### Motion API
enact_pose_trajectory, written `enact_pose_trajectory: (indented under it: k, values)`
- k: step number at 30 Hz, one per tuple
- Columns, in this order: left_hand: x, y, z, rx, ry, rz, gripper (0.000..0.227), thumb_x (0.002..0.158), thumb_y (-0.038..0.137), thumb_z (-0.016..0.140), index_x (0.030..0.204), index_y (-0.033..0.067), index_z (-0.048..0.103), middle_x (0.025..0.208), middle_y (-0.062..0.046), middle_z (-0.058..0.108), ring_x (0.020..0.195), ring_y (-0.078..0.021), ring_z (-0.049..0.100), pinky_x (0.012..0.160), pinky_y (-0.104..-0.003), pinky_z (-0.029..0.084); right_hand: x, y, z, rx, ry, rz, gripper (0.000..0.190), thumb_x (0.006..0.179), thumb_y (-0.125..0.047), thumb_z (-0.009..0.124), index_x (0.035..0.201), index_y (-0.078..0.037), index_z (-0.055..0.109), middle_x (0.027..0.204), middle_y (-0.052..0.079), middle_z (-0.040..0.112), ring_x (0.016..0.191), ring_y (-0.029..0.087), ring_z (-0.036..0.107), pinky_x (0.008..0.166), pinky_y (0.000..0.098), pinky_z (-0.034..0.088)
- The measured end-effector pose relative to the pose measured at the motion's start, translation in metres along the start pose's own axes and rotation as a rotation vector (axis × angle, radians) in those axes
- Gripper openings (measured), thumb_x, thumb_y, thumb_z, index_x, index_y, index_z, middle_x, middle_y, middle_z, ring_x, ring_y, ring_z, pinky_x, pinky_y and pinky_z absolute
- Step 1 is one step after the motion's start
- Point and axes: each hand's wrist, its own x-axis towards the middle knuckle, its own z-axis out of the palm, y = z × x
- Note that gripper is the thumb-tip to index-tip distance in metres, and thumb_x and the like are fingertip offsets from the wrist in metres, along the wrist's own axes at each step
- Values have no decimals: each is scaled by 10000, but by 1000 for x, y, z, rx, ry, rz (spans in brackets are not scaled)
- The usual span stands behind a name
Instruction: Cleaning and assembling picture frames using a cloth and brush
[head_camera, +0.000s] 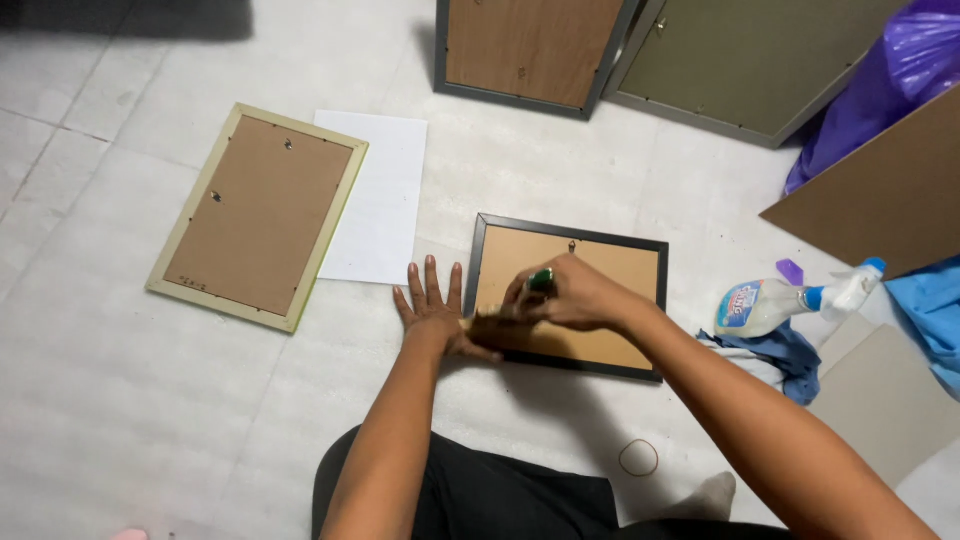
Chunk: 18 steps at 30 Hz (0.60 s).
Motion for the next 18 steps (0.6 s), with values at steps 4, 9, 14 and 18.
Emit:
enact_pose_trajectory:
  k: [4,9,14,18]
  values:
    - [6,-1,4,-9,1,4,1653,509,902,770,1600,238,-278,1639,-137,-382,1473,-401,-385,1169,-642,-191,32,51,-34,-89,239,10,269,831,-247,772,1094,-191,790,971,143,791,1001,366,738,876,460,572]
    - [7,2,3,14,-2,-15,1652,525,890,785,1599,233,-286,1636,-140,-386,1473,-397,-386,1175,-638,-175,33,54,-36,-170,275,-40,222,844,-280,790,1062,-241,773,953,70,788,989,311,742,877,423,579]
    - [9,3,2,-3,4,-23,1641,551,852,814,1597,243,-293,1631,-132,-401,1467,-392,-399,1182,-625,-173,-17,20,-20,-8,33,62,197,803,-182,741,985,-128,795,904,121,816,927,292,774,872,431,591]
    - [12,3,5,-5,8,-30,1667,510,912,790,1600,249,-283,1637,-129,-392,1471,-387,-392,1179,-623,-178,-15,76,-57,-53,405,171,205,930,-240,754,1100,-126,770,941,175,773,900,354,755,928,433,574]
